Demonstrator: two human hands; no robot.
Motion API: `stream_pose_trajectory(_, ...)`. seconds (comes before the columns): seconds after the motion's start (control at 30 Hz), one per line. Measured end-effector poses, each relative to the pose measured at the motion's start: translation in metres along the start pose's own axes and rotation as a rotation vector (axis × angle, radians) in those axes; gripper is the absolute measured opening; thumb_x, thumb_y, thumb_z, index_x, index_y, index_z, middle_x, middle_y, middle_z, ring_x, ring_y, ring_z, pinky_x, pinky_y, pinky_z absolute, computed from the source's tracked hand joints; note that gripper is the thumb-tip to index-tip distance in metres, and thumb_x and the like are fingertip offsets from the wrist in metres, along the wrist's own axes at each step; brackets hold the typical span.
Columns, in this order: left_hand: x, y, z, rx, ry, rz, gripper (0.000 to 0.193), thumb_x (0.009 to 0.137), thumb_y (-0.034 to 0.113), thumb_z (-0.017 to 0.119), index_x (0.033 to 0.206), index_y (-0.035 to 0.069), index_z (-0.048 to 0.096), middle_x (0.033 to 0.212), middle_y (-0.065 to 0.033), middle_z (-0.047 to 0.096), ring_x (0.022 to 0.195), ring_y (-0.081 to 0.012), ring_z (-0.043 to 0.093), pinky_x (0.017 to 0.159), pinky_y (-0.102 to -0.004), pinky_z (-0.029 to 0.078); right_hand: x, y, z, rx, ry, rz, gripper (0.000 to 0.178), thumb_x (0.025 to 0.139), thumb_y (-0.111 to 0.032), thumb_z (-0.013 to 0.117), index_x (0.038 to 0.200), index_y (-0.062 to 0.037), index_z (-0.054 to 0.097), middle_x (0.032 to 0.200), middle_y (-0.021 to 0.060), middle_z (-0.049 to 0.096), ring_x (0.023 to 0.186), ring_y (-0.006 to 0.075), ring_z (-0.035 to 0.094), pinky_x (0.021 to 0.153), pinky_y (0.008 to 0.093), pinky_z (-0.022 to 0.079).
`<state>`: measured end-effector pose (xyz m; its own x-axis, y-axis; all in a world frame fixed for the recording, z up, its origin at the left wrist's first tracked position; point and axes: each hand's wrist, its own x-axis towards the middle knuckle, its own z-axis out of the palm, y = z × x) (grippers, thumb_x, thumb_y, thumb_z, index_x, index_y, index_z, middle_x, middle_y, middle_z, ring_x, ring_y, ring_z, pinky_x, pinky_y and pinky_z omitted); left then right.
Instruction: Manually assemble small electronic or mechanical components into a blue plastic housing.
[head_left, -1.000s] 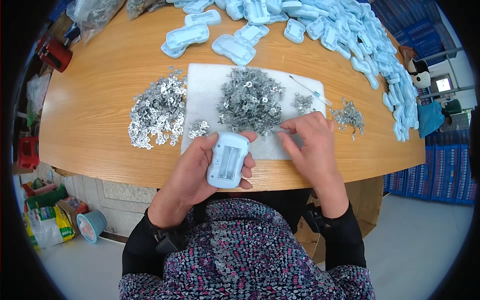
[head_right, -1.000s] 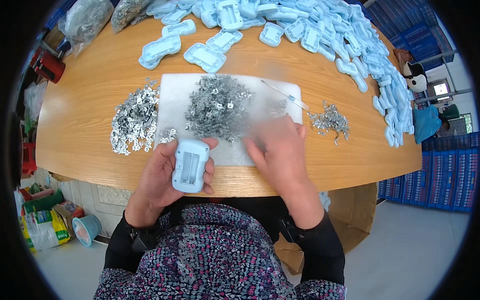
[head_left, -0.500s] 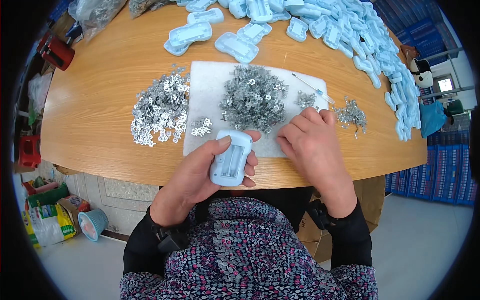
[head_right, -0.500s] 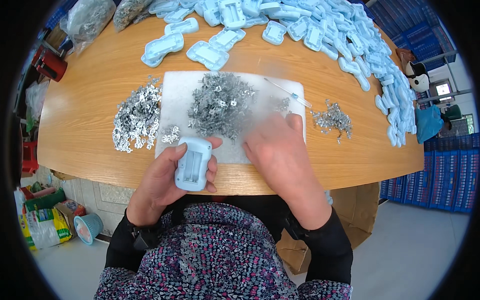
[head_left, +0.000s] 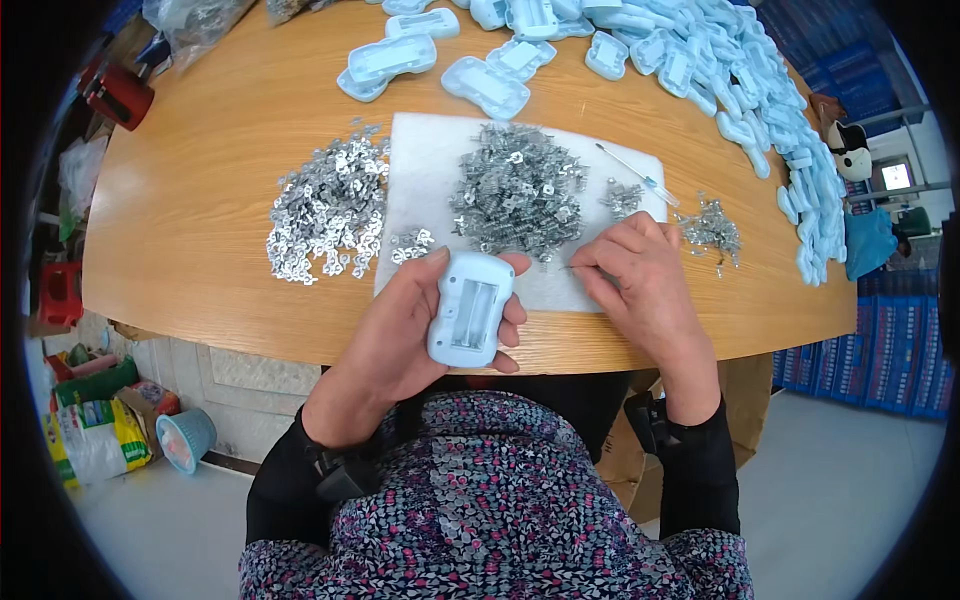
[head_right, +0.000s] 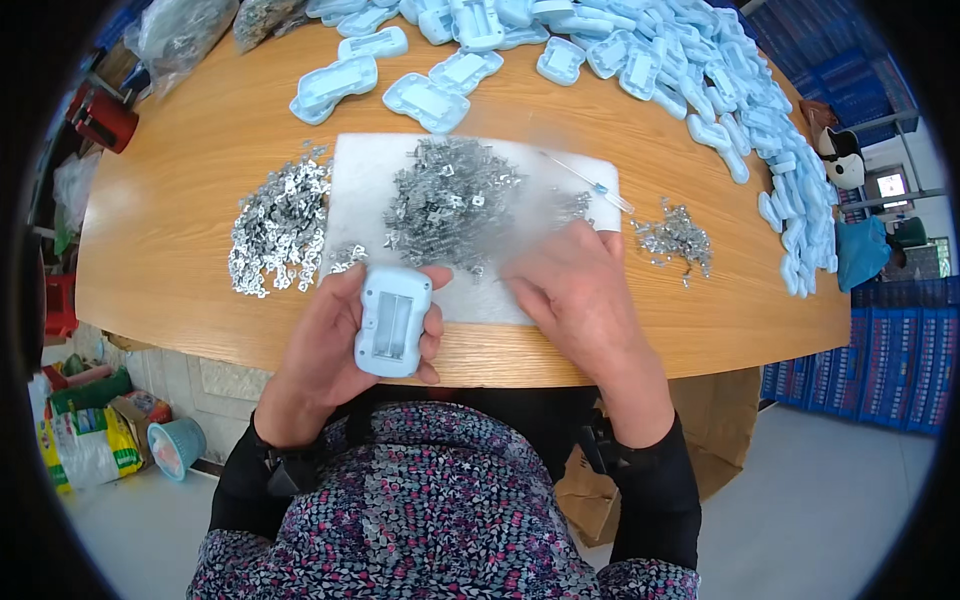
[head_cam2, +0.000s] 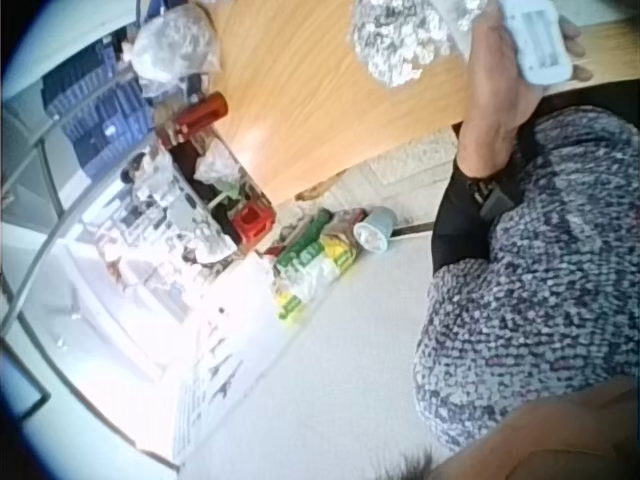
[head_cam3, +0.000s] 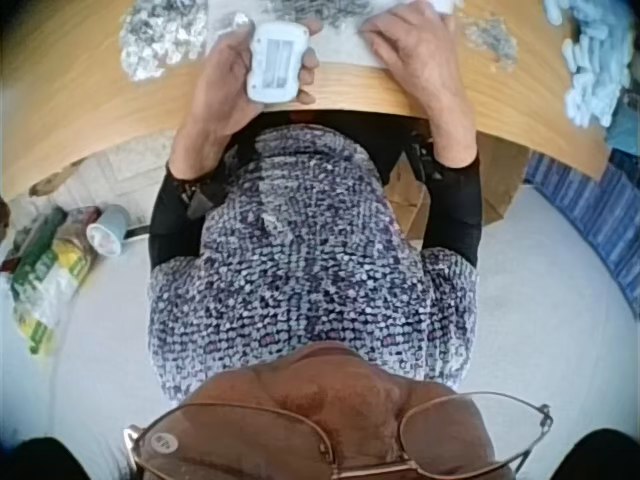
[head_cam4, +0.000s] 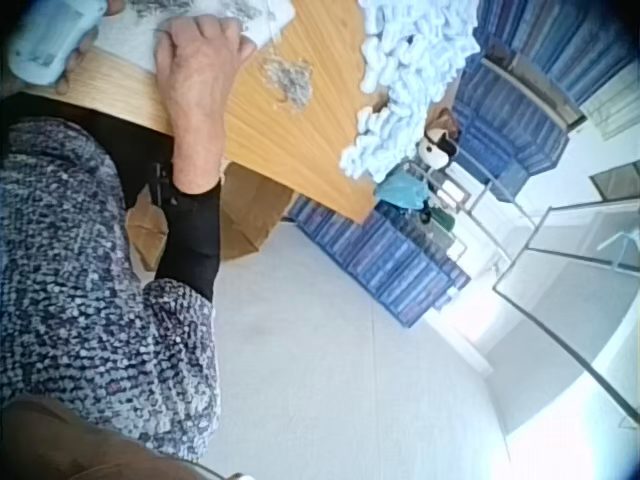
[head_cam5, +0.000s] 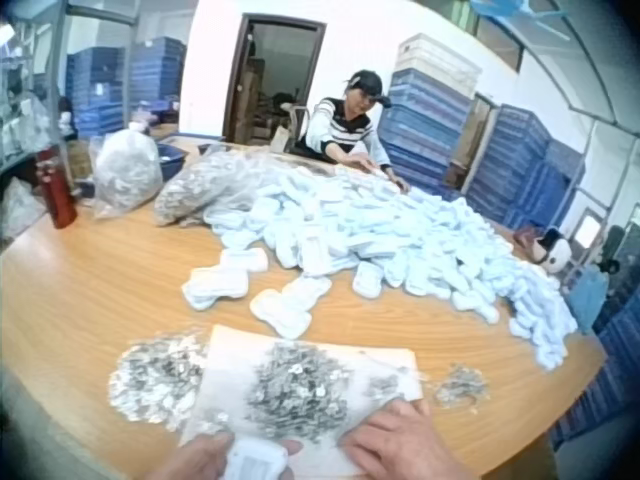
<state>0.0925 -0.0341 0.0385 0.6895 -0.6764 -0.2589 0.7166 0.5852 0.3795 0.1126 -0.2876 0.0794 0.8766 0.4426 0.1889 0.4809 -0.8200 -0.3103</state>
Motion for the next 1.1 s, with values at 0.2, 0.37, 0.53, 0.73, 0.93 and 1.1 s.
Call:
stream_pose_trajectory(0.2,0.000,0.000,0.005,0.062,0.053,-0.031,0.061,0.108,0.045,0.022,0.144,0.000,0.044,0.105,-0.0109,0.067,0.094,-0.0204,0.068,0.082,-0.0447,0.060,0.002,-0.008,-0.002,0.179,0.008,0.043,0.010,0.077,-0.007,0.072,0.083,-0.0108,0.066,0.080,-0.0008,0.061,0.088,0.0209,0.055,0.086,0.0368,0.035)
stream_pose_trajectory(0.37,-0.001,-0.001,0.009,0.164,0.068,-0.021,0.059,0.107,0.049,0.031,0.144,0.005,0.044,0.107,-0.0075,0.065,0.096,-0.0167,0.066,0.082,-0.0426,0.060,0.010,-0.035,-0.012,0.393,0.008,0.023,0.011,0.074,-0.009,0.073,0.083,-0.0129,0.065,0.080,-0.0016,0.062,0.085,0.0198,0.055,0.085,0.0361,0.035)
stream_pose_trajectory(0.53,-0.002,-0.002,0.018,0.212,0.152,-0.028,0.059,0.106,0.050,0.036,0.144,0.005,0.043,0.110,-0.0079,0.064,0.097,-0.0173,0.066,0.082,-0.0423,0.060,0.023,-0.053,-0.008,0.346,0.035,-0.003,0.011,0.072,-0.006,0.072,0.076,-0.0084,0.063,0.071,-0.0005,0.056,0.080,0.0195,0.053,0.082,0.0337,0.036)
stream_pose_trajectory(0.73,0.000,-0.006,0.016,0.266,0.168,-0.003,0.055,0.107,0.048,0.036,0.139,0.004,0.046,0.115,-0.0107,0.065,0.097,-0.0208,0.069,0.080,-0.0433,0.062,0.028,-0.060,-0.006,0.250,0.017,-0.018,0.013,0.070,-0.007,0.074,0.076,-0.0095,0.063,0.070,-0.0006,0.056,0.080,0.0197,0.054,0.081,0.0351,0.036)
stream_pose_trajectory(0.93,0.000,-0.008,0.014,0.382,0.166,-0.018,0.056,0.107,0.050,0.035,0.133,0.003,0.051,0.107,-0.0105,0.066,0.091,-0.0186,0.069,0.077,-0.0402,0.062,0.032,-0.070,-0.007,0.144,0.043,-0.044,0.012,0.075,-0.008,0.076,0.078,-0.0096,0.064,0.071,0.0004,0.060,0.081,0.0206,0.056,0.081,0.0364,0.037)
stream_pose_trajectory(1.1,0.002,-0.006,0.013,0.253,0.134,-0.013,0.057,0.107,0.052,0.031,0.129,0.004,0.054,0.099,-0.0069,0.066,0.086,-0.0146,0.067,0.071,-0.0319,0.060,0.028,-0.063,-0.004,0.192,-0.002,0.052,0.008,0.080,-0.014,0.074,0.084,-0.0111,0.068,0.081,0.0012,0.062,0.084,0.0253,0.058,0.081,0.0395,0.038)
